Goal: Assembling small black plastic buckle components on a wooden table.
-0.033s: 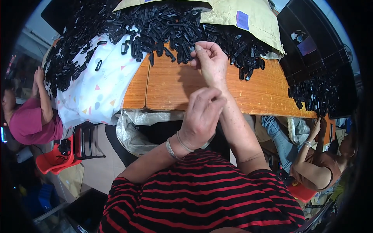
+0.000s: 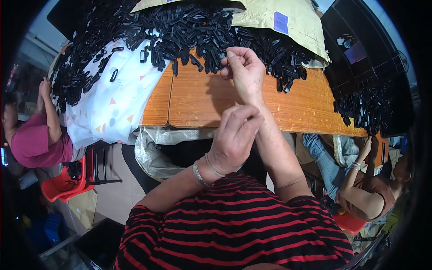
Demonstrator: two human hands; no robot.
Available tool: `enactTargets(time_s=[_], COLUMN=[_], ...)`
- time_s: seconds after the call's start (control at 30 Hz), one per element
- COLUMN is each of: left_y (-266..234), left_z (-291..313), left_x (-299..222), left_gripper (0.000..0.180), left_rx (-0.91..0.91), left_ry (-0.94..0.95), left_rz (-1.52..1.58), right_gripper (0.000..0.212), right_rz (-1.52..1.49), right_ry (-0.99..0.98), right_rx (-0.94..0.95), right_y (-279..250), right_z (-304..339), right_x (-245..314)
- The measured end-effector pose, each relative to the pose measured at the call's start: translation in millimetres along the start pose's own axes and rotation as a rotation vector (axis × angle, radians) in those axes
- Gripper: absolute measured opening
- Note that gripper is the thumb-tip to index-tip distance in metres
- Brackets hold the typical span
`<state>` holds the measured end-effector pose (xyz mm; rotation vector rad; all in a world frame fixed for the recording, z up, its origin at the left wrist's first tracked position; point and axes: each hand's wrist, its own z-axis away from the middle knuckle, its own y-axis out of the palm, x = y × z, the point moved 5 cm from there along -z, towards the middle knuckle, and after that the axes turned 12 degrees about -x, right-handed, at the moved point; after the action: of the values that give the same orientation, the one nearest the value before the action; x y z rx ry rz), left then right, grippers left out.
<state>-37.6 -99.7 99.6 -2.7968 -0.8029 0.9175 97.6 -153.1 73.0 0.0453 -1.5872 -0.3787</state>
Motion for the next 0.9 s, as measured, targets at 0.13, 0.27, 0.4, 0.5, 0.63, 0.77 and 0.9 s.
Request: enactTargets(time_s=[0.13, 0.27, 0.4, 0.5, 0.63, 0.77, 0.9], left_y=[-1, -2, -1, -2, -5, -4, -2], left_z=[-5, -10, -5, -2, -9, -6, -1], left_x=[-1, 7, -2, 2, 2, 4, -4], left_gripper=[0.027, 0.027, 0.028, 0.031, 0.034, 0.035, 0.026], left_rx=[0.011, -0.068, 0.036, 0.014, -0.023, -0.041, 0.052], left_ry=[0.034, -0.029, 0.002, -0.017, 0.02, -0.026, 0.004], left_rz=[-0.006, -0.019, -0.013, 0.02, -0.055, -0.036, -0.013], right_gripper=[0.014, 0.013, 0.013, 0.014, 0.014, 0.014, 0.014], right_rz=[-0.026, -0.02, -0.009, -0.007, -0.032, -0.012, -0.039], right_ry=[-0.008, 0.041, 0.035, 0.024, 0.049, 0.055, 0.056], right_rx=[-0.005, -0.002, -0.011, 0.004, 0.0, -0.013, 0.002], right_y=[0, 4, -2, -1, 2, 1, -1], right_z=[-4, 1, 1, 2, 3, 3, 1], right_x=[2, 4, 2, 3, 4, 5, 0])
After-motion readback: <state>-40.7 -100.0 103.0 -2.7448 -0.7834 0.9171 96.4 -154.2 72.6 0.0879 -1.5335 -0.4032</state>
